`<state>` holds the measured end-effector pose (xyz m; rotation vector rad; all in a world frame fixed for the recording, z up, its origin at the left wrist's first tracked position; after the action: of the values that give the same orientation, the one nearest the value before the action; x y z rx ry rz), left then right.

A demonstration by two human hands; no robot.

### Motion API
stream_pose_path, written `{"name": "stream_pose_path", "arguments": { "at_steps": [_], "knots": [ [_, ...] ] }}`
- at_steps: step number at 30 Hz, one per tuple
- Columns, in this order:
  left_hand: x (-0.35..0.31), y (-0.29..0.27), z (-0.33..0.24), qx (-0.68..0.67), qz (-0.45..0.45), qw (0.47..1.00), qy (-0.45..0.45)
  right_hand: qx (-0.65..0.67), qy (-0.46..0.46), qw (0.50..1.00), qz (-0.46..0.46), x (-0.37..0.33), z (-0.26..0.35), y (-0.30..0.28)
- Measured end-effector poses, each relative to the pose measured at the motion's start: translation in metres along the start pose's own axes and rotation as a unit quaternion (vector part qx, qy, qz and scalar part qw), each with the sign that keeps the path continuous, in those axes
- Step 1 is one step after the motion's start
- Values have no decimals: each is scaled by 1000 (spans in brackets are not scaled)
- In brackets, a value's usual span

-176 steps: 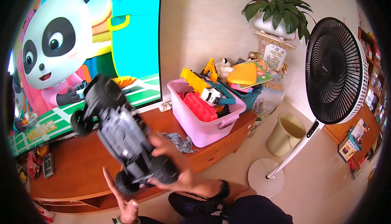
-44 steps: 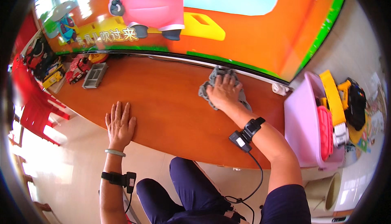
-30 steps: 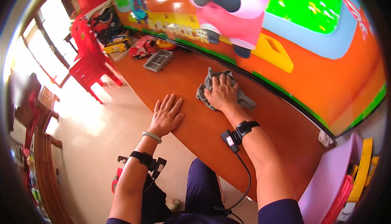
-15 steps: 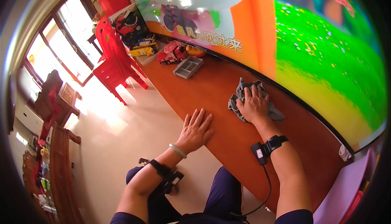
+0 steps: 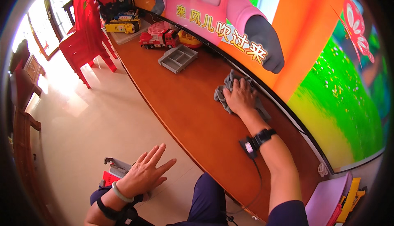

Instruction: Cleaning and organizing toys on a television stand using a cloth.

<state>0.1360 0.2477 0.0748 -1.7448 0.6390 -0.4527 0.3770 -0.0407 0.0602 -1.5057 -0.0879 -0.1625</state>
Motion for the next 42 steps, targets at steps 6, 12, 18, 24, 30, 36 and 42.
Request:
{"name": "stream_pose_path", "arguments": {
  "at_steps": [6,12,18,24,30,36,42],
  "knots": [
    [-17,25,4,43,5,999,3,1,23,1000,-4,89,55,18],
    [-17,22,-3,9,-31,999,20,29,-56,998,-23,70,84,19],
    [-2,5,11,21,-80,996,-18,57,-327,943,20,-93,150,5],
    [16,9,5,-63,-87,994,-26,262,-279,923,-40,-20,166,-69],
    [24,19,11,-35,-125,991,-17,151,-207,966,-20,54,206,-2],
    [9,23,27,-45,-125,990,-49,84,-265,961,1,22,167,-7],
    [-5,13,37,-20,-163,986,-37,221,-281,931,-68,-36,66,-72]
  ]
}}
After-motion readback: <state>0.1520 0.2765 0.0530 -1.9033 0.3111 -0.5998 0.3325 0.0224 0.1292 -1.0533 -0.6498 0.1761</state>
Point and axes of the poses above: each hand's wrist, its own x-axis towards the middle knuckle, its own y-axis out of the palm, z = x × y, the point moved 8 cm from there along x, towards the middle knuckle
